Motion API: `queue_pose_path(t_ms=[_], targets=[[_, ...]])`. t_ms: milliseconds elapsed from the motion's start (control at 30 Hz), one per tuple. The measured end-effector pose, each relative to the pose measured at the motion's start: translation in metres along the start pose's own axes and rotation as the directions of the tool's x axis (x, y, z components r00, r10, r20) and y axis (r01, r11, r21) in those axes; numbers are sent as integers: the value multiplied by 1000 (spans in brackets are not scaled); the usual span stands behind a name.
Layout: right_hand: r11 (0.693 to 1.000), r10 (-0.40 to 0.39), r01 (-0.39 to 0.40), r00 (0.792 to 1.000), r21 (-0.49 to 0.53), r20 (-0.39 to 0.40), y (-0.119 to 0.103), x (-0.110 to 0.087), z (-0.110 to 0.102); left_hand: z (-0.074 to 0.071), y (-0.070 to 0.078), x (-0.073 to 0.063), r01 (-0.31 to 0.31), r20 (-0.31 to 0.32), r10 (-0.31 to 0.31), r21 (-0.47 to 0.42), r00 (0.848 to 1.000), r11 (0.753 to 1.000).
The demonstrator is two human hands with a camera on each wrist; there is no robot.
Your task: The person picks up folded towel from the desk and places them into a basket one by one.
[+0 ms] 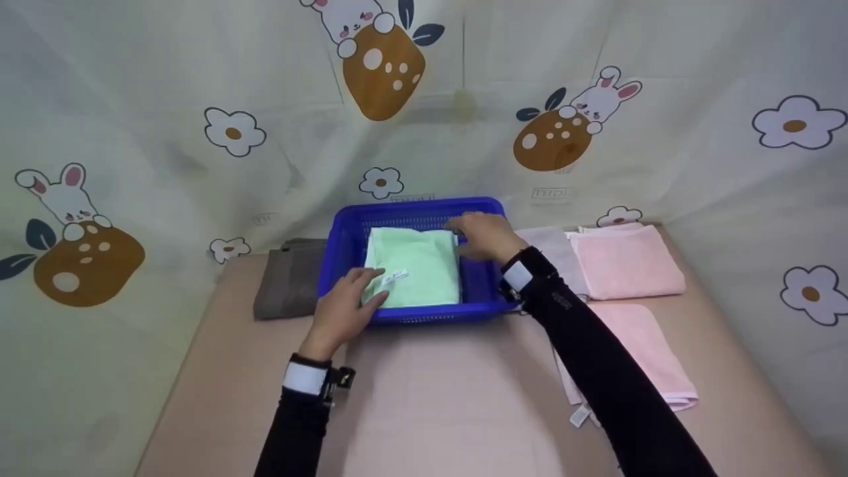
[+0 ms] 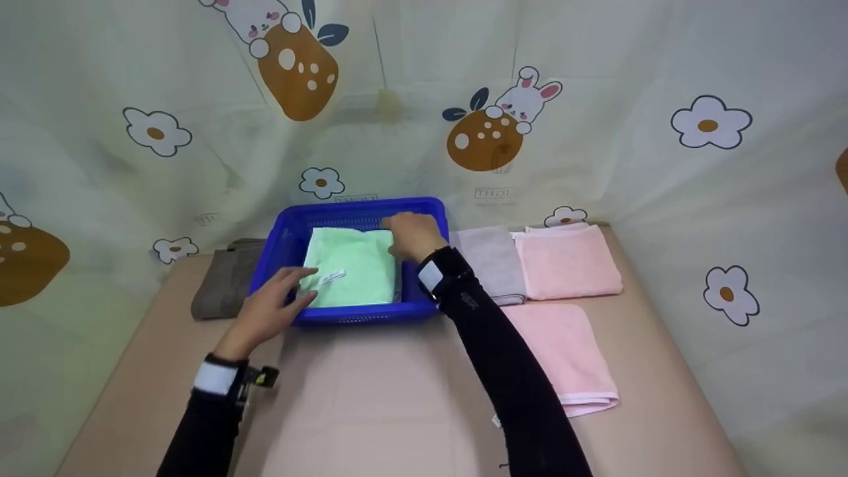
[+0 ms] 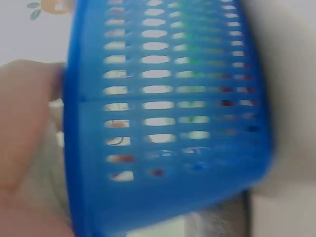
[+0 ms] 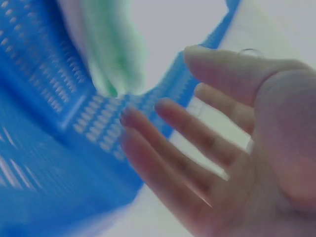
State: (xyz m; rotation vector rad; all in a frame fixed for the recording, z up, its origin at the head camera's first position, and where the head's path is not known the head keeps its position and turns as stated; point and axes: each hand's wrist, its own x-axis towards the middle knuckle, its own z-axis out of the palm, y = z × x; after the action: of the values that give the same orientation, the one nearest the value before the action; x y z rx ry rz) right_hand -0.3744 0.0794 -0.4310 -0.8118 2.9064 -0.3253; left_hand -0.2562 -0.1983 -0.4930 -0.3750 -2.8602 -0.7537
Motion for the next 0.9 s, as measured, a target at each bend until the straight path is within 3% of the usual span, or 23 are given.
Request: queue_pose_path(t_ms=[100, 167, 333, 500, 633, 900], targets=[[999, -30, 29, 999, -25, -41, -10, -9, -8, 7, -1, -12, -39, -100, 45, 63, 994, 997], [998, -50, 48, 997, -32, -66, -18, -18, -12, 11, -3, -16, -52, -123, 66, 118, 990, 992], [994, -106, 102, 982, -32, -159, -32, -55, -15, 16, -4, -19, -63, -85, 83, 219, 993, 974], [985, -161, 172, 935, 6, -316, -29, -110, 0, 22, -4, -17, -88, -89, 113, 250, 990, 964], [980, -176, 199, 902, 17, -393, -20, -146, 22, 24, -5, -16, -101, -101, 131, 260, 986, 960], [990, -138, 136, 869, -39, -474, -9, -164, 48, 25, -6, -20, -79, -108, 107, 234, 988, 969]])
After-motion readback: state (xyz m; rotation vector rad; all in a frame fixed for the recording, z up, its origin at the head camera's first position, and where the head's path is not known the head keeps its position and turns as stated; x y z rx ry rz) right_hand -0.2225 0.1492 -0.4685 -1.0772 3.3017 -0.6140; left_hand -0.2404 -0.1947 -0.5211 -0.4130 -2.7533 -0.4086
